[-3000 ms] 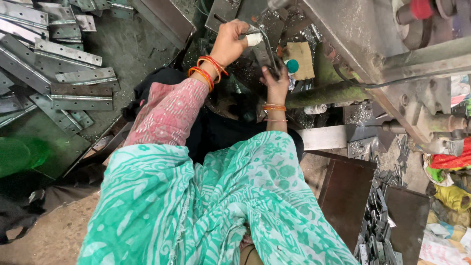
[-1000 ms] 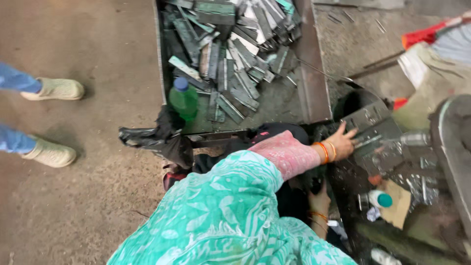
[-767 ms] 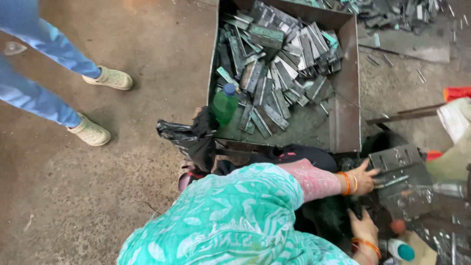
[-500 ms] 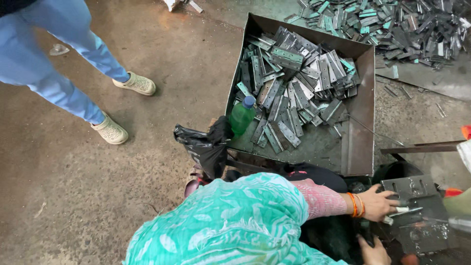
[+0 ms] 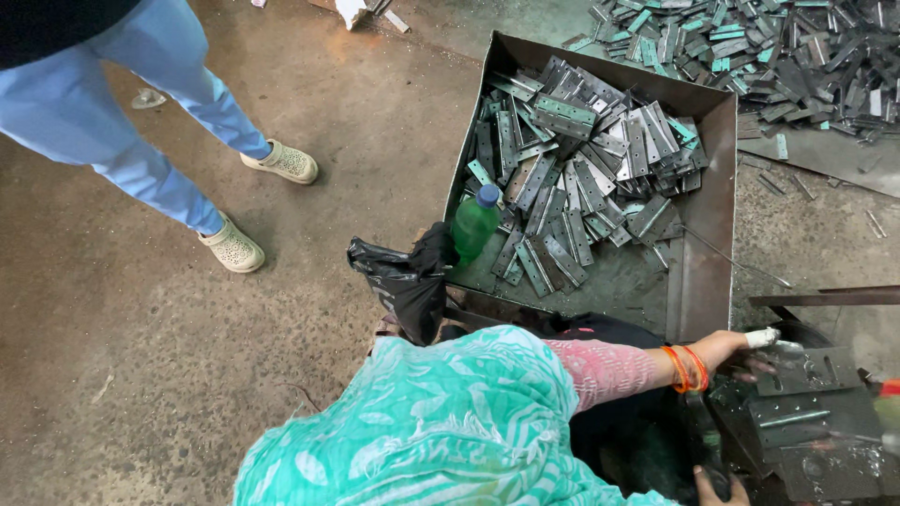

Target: The person repeatedly picks up metal hinge pieces from a pile, places them into a press machine, and removes the processed pieces. The person handles the metal pieces one at a time and continues the cycle throughout the clip.

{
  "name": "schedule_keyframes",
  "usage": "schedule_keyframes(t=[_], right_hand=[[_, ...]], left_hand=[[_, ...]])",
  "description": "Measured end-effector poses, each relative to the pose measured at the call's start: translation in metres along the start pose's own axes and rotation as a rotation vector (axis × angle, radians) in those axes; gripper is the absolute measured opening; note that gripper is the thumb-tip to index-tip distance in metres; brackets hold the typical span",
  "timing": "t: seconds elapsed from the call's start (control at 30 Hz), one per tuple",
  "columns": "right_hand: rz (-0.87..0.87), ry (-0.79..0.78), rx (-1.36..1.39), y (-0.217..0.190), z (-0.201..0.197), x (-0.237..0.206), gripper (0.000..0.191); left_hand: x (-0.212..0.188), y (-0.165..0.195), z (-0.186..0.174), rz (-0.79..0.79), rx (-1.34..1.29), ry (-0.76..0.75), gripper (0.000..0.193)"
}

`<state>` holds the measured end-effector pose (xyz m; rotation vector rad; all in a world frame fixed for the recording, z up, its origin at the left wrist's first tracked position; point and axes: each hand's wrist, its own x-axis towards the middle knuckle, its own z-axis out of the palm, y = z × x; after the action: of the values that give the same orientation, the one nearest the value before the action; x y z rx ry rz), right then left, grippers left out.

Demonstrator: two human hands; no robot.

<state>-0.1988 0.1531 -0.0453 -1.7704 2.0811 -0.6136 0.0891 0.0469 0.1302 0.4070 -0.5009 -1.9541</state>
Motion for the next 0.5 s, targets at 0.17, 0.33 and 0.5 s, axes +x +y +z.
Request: schedule_keyframes(t=[0.17,0.33,0.5], right_hand=[[0.075,-0.018,0.002,-0.012,-0.003,0.000,0.074],[-0.033,0.037,0.007,-0.014,-0.002,-0.005,0.070],[-0.134,0.017,-0.002,-0.001,0.000,-0.005,0.069]], left_hand=[[-0.001,0.000,-0.002,-0.021,0.016,0.031,0.059],[0.000,-0.003,-0.005,-0.039,0.062,0.031,0.061],[0.001,-0.005,-0.006,-0.047,0.040,-0.013,0.064]])
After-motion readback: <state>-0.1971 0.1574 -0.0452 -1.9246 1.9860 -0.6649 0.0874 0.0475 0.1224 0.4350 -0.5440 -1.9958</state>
